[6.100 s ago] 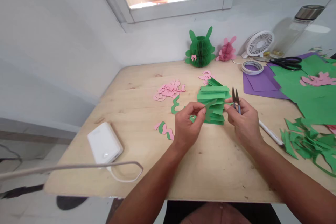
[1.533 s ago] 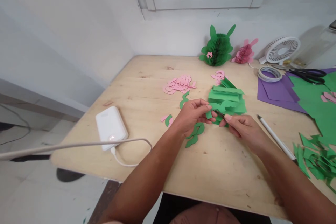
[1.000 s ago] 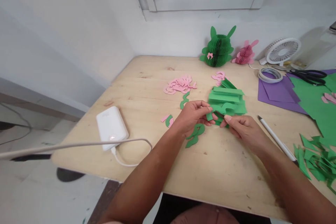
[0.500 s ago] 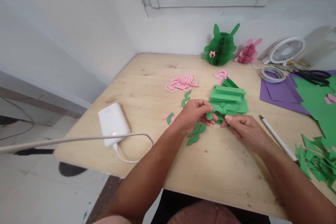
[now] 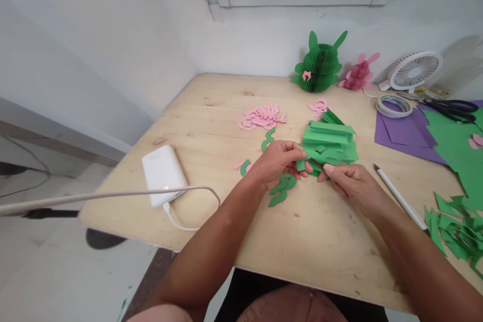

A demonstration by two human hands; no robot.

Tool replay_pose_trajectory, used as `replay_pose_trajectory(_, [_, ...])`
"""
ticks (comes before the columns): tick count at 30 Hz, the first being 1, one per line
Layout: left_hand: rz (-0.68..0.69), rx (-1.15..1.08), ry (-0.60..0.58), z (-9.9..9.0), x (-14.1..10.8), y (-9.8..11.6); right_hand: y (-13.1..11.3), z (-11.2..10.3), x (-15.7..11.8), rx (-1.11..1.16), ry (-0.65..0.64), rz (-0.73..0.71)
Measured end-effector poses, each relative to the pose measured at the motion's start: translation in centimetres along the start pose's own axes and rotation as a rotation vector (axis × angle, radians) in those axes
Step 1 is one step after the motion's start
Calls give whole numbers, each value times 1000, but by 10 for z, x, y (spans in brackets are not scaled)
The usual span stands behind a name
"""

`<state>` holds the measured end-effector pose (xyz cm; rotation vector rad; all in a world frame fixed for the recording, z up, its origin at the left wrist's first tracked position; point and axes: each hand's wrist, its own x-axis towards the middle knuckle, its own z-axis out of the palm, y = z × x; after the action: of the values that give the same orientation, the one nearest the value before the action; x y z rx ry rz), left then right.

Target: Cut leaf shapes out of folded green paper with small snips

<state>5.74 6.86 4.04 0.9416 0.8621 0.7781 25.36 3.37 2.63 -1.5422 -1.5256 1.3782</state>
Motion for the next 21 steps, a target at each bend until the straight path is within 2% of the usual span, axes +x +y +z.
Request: replay_pose_trajectory(21, [-19, 2, 15, 0, 0, 1, 2, 0, 1, -2, 2, -8])
